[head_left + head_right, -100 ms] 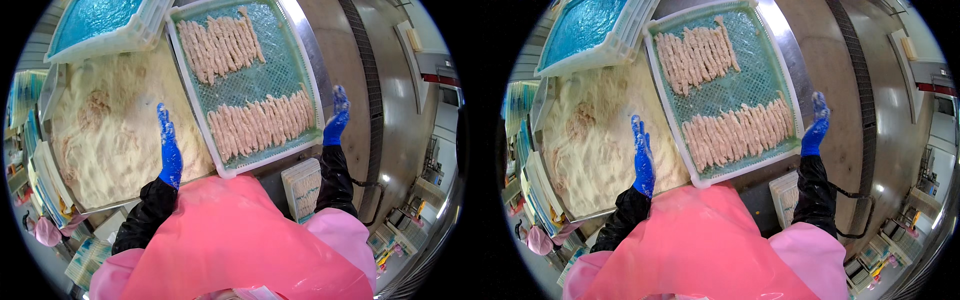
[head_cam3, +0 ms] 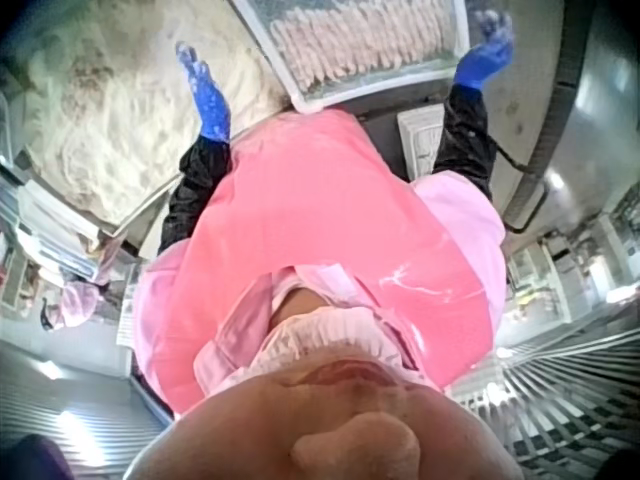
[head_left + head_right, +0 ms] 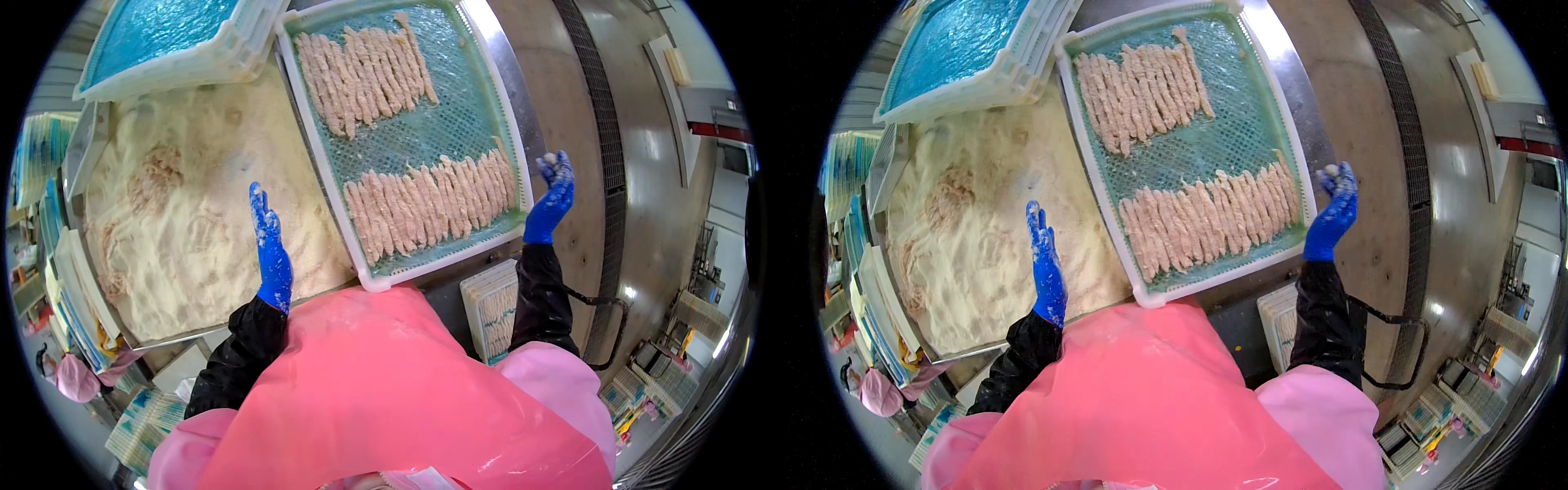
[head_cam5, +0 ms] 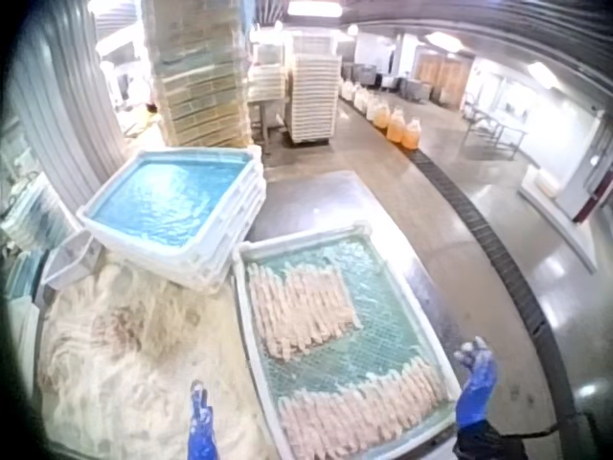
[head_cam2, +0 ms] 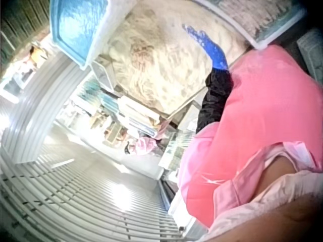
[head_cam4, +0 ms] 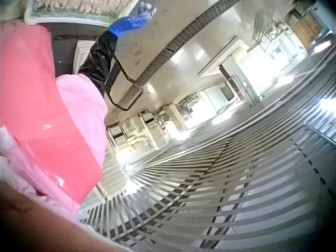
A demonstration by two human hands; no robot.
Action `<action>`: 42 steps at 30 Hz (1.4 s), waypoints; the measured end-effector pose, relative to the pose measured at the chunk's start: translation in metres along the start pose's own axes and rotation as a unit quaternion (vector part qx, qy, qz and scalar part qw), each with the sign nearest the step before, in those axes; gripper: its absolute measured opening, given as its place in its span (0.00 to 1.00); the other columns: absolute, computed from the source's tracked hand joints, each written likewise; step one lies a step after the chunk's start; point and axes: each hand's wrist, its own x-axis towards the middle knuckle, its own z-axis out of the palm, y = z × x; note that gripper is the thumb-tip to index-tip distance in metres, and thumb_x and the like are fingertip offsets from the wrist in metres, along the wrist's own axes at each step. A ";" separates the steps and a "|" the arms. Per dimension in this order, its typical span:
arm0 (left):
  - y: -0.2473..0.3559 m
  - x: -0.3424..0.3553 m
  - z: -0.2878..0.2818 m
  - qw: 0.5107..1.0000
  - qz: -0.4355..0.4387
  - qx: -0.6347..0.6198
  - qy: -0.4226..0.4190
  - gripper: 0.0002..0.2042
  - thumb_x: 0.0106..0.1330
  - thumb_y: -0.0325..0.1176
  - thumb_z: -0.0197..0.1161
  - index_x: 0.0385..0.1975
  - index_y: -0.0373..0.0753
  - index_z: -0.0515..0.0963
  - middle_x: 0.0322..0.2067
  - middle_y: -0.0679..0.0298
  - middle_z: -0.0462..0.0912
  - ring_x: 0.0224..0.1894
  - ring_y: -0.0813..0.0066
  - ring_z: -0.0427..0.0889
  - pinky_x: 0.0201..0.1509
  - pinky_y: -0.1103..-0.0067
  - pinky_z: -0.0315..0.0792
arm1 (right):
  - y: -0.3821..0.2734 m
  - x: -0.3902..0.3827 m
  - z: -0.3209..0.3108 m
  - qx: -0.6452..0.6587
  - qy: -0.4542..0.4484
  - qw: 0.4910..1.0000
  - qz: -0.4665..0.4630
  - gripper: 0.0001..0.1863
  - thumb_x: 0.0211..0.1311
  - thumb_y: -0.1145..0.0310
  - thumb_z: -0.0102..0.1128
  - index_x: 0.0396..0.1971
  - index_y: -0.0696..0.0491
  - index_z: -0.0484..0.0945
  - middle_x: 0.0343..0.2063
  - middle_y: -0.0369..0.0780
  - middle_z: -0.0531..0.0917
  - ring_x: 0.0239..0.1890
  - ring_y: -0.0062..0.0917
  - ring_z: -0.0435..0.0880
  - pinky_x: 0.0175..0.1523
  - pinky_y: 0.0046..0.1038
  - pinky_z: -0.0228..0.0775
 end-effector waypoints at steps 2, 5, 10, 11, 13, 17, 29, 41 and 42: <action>-0.012 0.003 -0.026 0.999 0.011 0.045 0.021 0.28 0.74 0.30 0.43 0.72 0.41 0.45 0.73 0.63 0.44 0.74 0.70 0.42 0.75 0.71 0.38 | -0.017 -0.025 0.049 -0.064 -0.062 0.996 -0.013 0.22 0.73 0.64 0.40 0.61 0.59 0.68 0.51 0.42 0.78 0.49 0.31 0.79 0.57 0.32 0.69; -0.035 -0.018 -0.070 0.986 0.061 0.150 0.047 0.30 0.66 0.23 0.52 0.69 0.37 0.52 0.70 0.58 0.54 0.72 0.68 0.51 0.74 0.72 0.45 | -0.034 -0.099 0.143 0.161 -0.183 0.970 -0.005 0.20 0.68 0.75 0.41 0.58 0.59 0.70 0.53 0.43 0.77 0.51 0.30 0.79 0.55 0.30 0.70; -0.047 -0.028 -0.151 0.968 0.080 0.204 0.122 0.25 0.63 0.20 0.53 0.62 0.36 0.65 0.64 0.57 0.65 0.68 0.64 0.59 0.72 0.71 0.50 | -0.082 -0.210 0.294 0.174 -0.483 0.858 -0.017 0.33 0.45 0.89 0.36 0.54 0.57 0.75 0.54 0.44 0.78 0.51 0.30 0.80 0.57 0.29 0.69; -0.036 -0.049 -0.166 0.958 0.070 0.236 0.146 0.24 0.62 0.20 0.53 0.61 0.36 0.66 0.63 0.57 0.66 0.68 0.64 0.60 0.72 0.71 0.51 | -0.079 -0.233 0.303 0.135 -0.515 0.847 -0.011 0.29 0.48 0.87 0.42 0.52 0.56 0.77 0.52 0.44 0.79 0.50 0.32 0.80 0.56 0.31 0.69; -0.043 -0.069 -0.175 0.946 0.073 0.257 0.186 0.23 0.61 0.19 0.53 0.59 0.35 0.68 0.62 0.57 0.67 0.68 0.63 0.61 0.72 0.71 0.51 | -0.056 -0.265 0.322 0.061 -0.532 0.842 -0.058 0.20 0.52 0.79 0.52 0.47 0.54 0.79 0.46 0.44 0.79 0.48 0.35 0.78 0.53 0.34 0.67; -0.071 -0.033 -0.258 0.932 0.114 0.242 0.245 0.22 0.60 0.19 0.52 0.57 0.36 0.71 0.61 0.57 0.69 0.66 0.62 0.63 0.71 0.70 0.52 | -0.076 -0.308 0.414 -0.154 -0.455 0.852 -0.208 0.12 0.54 0.61 0.62 0.36 0.50 0.80 0.39 0.41 0.76 0.46 0.37 0.72 0.51 0.39 0.60; -0.097 0.013 -0.287 0.935 0.133 0.239 0.226 0.20 0.61 0.23 0.56 0.55 0.38 0.74 0.58 0.55 0.72 0.65 0.61 0.65 0.70 0.70 0.56 | -0.057 -0.323 0.397 -0.224 -0.463 0.817 -0.259 0.15 0.59 0.58 0.61 0.38 0.54 0.78 0.37 0.44 0.75 0.43 0.39 0.72 0.47 0.38 0.63; -0.137 0.041 -0.234 0.823 -0.093 -0.559 0.043 0.20 0.75 0.41 0.44 0.61 0.39 0.67 0.53 0.60 0.74 0.53 0.72 0.73 0.62 0.76 0.66 | -0.080 -0.385 0.469 -0.080 -0.498 0.831 -0.236 0.27 0.68 0.59 0.47 0.66 0.47 0.63 0.66 0.47 0.62 0.68 0.44 0.58 0.69 0.42 0.48; -0.178 0.043 -0.235 0.854 -0.039 -0.516 0.058 0.20 0.76 0.44 0.43 0.60 0.40 0.68 0.53 0.58 0.75 0.53 0.70 0.73 0.62 0.75 0.66 | -0.078 -0.378 0.470 -0.190 -0.483 0.796 -0.310 0.28 0.68 0.57 0.47 0.66 0.49 0.63 0.67 0.47 0.61 0.69 0.42 0.57 0.69 0.43 0.45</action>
